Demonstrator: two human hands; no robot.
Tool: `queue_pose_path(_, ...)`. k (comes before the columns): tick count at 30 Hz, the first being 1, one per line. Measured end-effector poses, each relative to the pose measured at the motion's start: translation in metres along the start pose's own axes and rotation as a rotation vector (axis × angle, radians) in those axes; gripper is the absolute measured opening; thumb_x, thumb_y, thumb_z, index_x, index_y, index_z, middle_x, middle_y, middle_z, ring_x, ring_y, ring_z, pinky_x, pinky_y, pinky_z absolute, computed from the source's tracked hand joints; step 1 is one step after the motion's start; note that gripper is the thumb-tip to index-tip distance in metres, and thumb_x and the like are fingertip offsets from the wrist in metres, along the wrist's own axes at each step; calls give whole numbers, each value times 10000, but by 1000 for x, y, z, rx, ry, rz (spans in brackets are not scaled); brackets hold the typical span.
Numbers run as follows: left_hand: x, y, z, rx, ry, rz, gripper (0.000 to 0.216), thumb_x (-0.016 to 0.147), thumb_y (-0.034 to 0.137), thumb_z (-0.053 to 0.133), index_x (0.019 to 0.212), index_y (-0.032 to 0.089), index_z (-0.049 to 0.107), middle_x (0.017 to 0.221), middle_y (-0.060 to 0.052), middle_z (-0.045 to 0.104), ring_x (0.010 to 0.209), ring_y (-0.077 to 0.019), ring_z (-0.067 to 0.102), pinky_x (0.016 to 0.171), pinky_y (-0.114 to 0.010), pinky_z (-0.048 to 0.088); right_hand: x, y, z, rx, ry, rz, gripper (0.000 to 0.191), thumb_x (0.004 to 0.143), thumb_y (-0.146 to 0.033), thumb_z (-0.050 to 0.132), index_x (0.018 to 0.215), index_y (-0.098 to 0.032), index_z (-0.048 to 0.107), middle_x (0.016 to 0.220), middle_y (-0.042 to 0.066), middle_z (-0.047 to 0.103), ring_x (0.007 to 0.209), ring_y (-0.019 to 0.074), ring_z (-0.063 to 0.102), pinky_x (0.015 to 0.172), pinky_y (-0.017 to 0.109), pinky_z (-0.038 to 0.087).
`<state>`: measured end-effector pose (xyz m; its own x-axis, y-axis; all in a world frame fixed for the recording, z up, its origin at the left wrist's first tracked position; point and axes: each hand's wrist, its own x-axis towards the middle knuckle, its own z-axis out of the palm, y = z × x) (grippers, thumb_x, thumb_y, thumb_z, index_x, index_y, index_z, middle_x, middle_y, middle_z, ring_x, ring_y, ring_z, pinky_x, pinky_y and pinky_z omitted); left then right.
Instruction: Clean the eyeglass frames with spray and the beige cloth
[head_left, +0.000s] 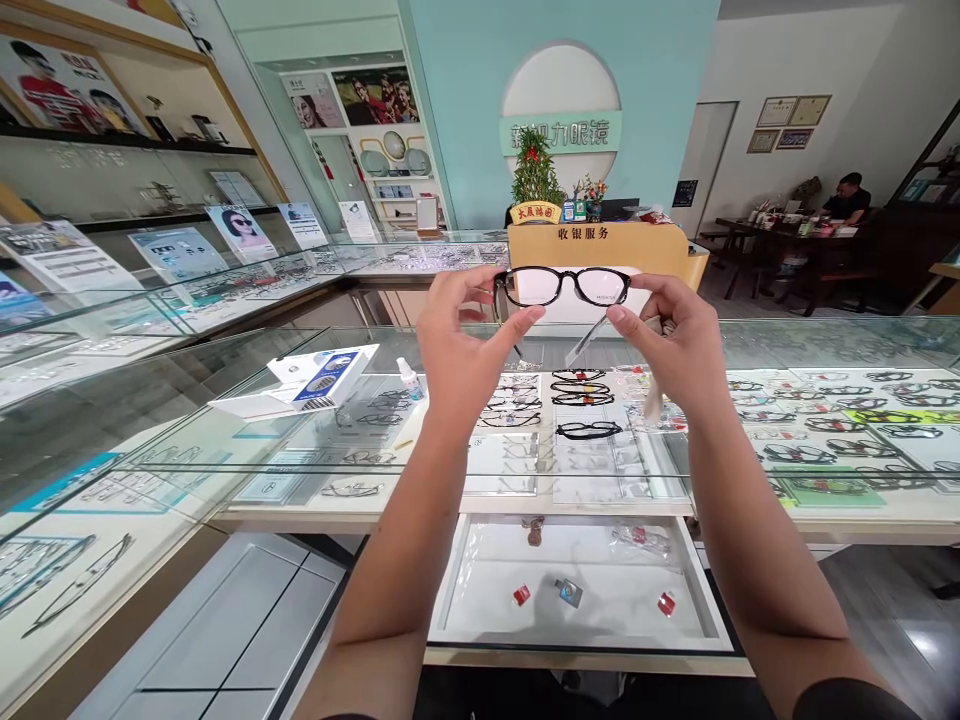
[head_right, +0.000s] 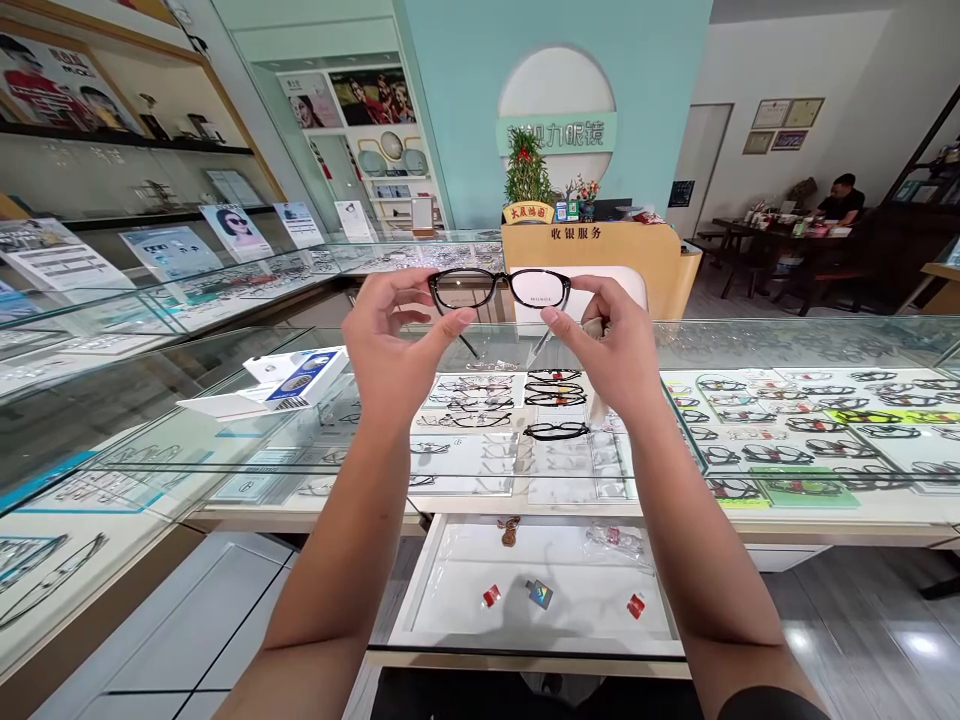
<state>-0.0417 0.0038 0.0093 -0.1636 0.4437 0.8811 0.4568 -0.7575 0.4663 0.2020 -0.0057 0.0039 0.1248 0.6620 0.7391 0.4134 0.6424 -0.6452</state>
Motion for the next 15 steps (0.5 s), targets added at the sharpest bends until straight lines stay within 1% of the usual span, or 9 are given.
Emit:
queue_pose_path(7,0,2,0,53,12,40,482,804,552,911,1182,298,754,1134,-45,716,958,-198,689,821,-355,592,1,-1,0,-8,-24,43,540,838,-637,863,1158,-215,758,678,-58,516,590,114,389,610,308,342)
queue_pose_path(10,0,3,0,80,13,62,483,813,557,901,1185,292,744,1134,-46,714,977,-208,690,817,-355,594,1,-1,1,-12,-32,56,547,835,-636,866,1166,-213,761,679,-58,517,591,113,388,610,306,342)
queue_pose_path(15,-1,3,1,107,15,108,486,834,517,893,1231,288,728,1187,-55,705,1035,-226,691,848,-369,599,2,2,1,-16,-31,56,573,850,-659,838,1209,-218,769,689,-52,518,594,117,398,611,310,354)
